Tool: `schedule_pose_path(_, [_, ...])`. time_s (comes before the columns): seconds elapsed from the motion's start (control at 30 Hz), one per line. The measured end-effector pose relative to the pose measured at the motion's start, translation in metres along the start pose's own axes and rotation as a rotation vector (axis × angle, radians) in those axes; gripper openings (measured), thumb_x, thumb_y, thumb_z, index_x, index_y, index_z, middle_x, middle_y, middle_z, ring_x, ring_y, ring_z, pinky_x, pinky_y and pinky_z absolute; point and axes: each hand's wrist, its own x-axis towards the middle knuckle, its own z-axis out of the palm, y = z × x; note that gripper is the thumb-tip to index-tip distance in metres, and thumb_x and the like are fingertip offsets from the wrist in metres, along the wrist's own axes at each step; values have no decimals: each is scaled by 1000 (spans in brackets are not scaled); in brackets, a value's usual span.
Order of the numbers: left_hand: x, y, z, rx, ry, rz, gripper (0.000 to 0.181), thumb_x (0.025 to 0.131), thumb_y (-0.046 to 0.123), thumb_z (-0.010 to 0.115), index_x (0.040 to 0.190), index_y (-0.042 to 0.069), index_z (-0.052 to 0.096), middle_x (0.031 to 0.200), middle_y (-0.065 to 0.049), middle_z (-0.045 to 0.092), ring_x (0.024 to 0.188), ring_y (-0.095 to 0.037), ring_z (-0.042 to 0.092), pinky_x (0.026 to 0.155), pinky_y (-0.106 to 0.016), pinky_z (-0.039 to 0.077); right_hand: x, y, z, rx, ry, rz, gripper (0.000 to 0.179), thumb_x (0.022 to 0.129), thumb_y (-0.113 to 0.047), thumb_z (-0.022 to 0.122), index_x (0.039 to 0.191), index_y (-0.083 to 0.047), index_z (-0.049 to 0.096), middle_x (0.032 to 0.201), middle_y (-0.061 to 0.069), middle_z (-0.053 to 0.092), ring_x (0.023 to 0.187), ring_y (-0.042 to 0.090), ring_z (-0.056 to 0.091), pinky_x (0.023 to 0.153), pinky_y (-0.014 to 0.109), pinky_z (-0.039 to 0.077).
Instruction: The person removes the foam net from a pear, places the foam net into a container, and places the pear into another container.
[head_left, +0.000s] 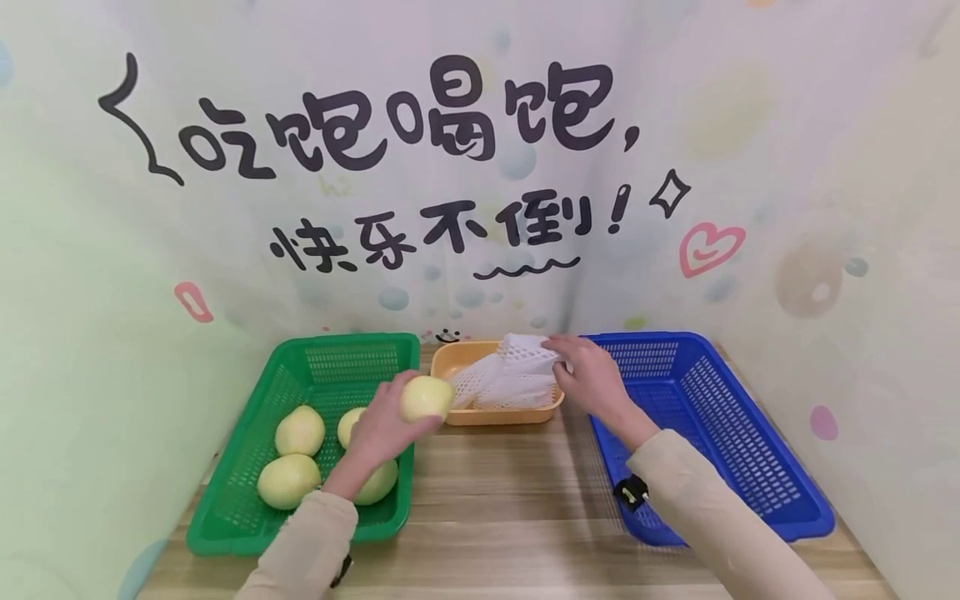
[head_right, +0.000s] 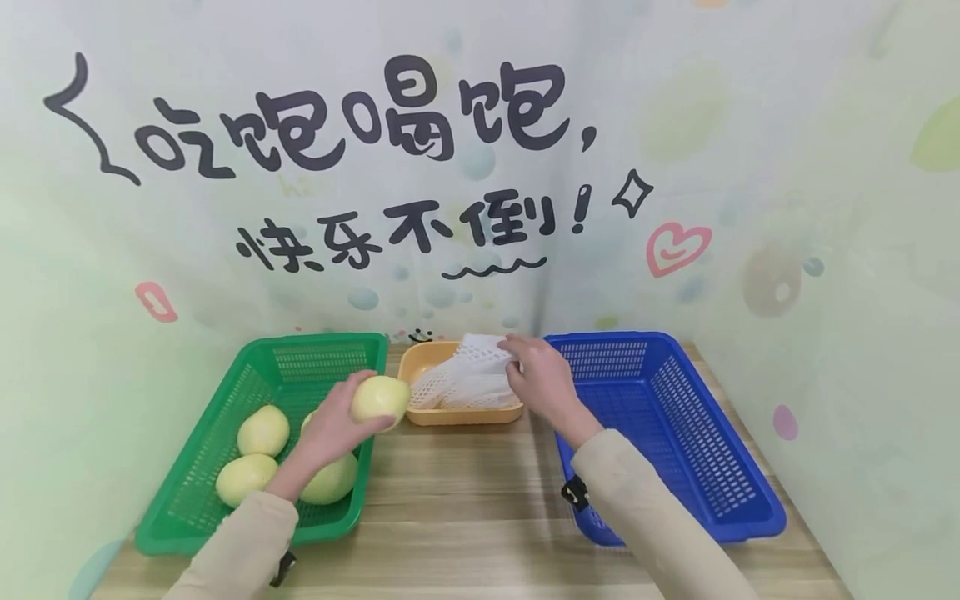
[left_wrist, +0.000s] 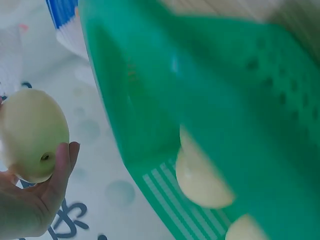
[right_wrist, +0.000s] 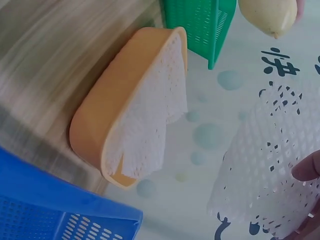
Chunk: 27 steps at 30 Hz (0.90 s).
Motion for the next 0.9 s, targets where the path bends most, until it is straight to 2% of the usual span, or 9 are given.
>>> schedule_pose_path(0.07, [8,-6,-9,23,4,-3,74,71,49,65,131,21,35,115,-14,44,90,-30,50,62,-45,41,6,1,0,-2,4,2,32,77,0,52,106,-3,64,112,14,57,98,32,53,55,35,41])
schedule_pose_path(0.2, [25,-18,-28,62,19,-33,74,72,51,63,133,21,32,117,-16,41,90,-37,50,64,-51,39,18,3,3,-28,7,15,33,77,-1,53,108,-1,63,114,15,56,101,32,52,70,40,45])
schedule_pose_path(0.37, [41,-32,-46,98,31,-72,75,74,51,60,134,17,29,116,-20,40,90,-40,49,67,-55,38,31,6,10,-38,-3,29,34,79,-2,53,112,1,59,118,18,52,105,32,49,85,44,39])
schedule_pose_path(0.63, [50,-55,-51,122,22,-94,73,76,45,61,133,13,28,115,-24,37,87,-44,49,64,-54,38,45,11,25,-43,-10,-11,40,79,-1,53,118,4,53,123,21,47,110,33,45,91,41,34])
schedule_pose_path(0.9, [58,-78,-51,147,-47,-139,72,78,42,60,132,8,26,115,-29,34,88,-49,46,66,-57,37,48,14,44,-58,-95,74,45,84,-7,53,127,2,44,131,20,38,119,31,35,97,41,27])
